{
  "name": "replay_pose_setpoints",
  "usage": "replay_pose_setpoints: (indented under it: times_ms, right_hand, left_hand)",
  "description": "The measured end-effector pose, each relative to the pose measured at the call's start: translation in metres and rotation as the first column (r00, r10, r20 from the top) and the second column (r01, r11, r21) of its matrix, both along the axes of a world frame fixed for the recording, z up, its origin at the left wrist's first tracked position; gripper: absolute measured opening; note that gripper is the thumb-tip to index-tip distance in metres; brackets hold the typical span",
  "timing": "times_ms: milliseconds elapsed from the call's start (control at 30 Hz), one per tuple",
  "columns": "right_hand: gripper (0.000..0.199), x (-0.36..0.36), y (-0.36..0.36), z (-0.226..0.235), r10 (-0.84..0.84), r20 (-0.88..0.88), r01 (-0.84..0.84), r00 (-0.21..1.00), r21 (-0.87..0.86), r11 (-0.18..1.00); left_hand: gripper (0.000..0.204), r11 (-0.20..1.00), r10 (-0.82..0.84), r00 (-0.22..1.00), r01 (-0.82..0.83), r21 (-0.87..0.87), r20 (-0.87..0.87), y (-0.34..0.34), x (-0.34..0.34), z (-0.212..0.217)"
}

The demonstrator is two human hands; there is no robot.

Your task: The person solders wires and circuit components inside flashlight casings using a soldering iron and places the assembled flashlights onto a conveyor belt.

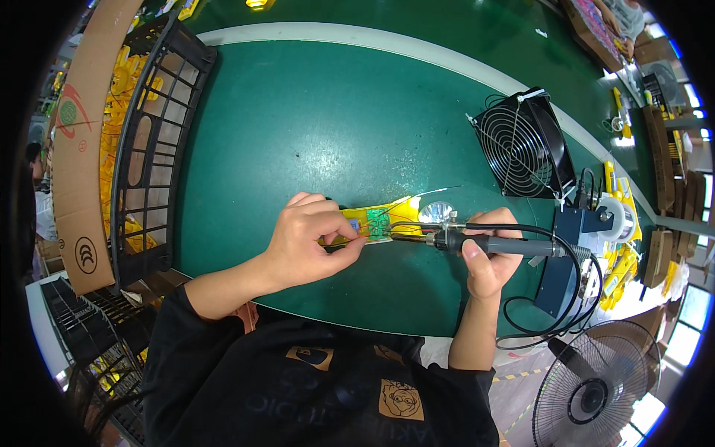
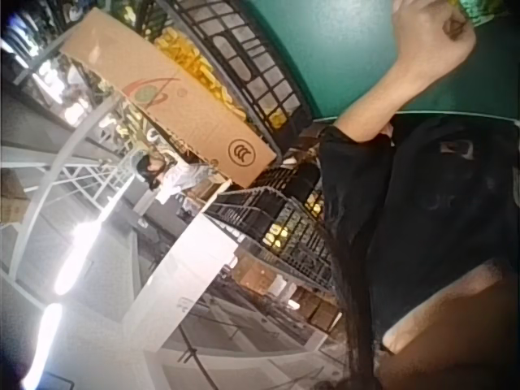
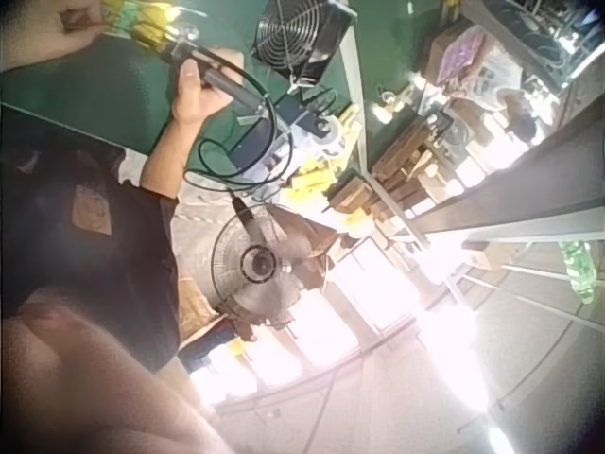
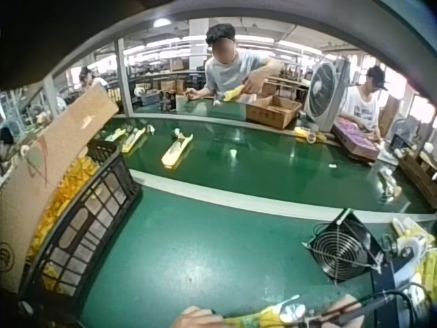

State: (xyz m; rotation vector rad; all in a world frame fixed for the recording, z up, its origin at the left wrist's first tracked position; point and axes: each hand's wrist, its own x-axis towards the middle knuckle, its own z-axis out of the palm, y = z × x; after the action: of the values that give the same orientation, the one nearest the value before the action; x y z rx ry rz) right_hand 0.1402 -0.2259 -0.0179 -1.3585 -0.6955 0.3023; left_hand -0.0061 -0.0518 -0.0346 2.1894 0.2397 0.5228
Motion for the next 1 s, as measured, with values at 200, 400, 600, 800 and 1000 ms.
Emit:
replay_pose_setpoints:
  times_ms: [200,400,600,800,1000]
  right_hand:
    - [0.025,-0.003,0.001,0.0,-0.022,-0.006,0.022,1.0,-0.003,1.0]
    - [0.025,0.004,-0.002,-0.001,-0.068,-0.021,0.07,0.998,0.143,0.987]
    - [0.024,0.008,-0.003,0.001,-0.098,-0.049,0.106,0.994,0.192,0.976]
    - [0.024,0.012,-0.006,-0.002,-0.169,-0.069,0.18,0.983,0.194,0.964]
    - [0.019,0.012,-0.001,0.0,-0.237,-0.102,0.256,0.966,0.246,0.935]
  left_hand:
    - [0.015,1.0,0.0,1.0,0.0,-0.001,-0.011,0.0,-0.002,0.0]
    - [0.013,1.0,-0.011,1.0,0.011,0.001,-0.009,0.001,-0.002,0.0]
    - [0.01,1.0,0.004,0.999,-0.004,-0.005,0.043,0.0,-0.004,-0.001]
    - [0.01,0.997,-0.007,0.991,-0.004,0.08,0.137,-0.002,-0.004,-0.006]
    - [0.009,0.993,-0.009,0.988,-0.009,0.116,0.154,-0.002,-0.003,-0.006]
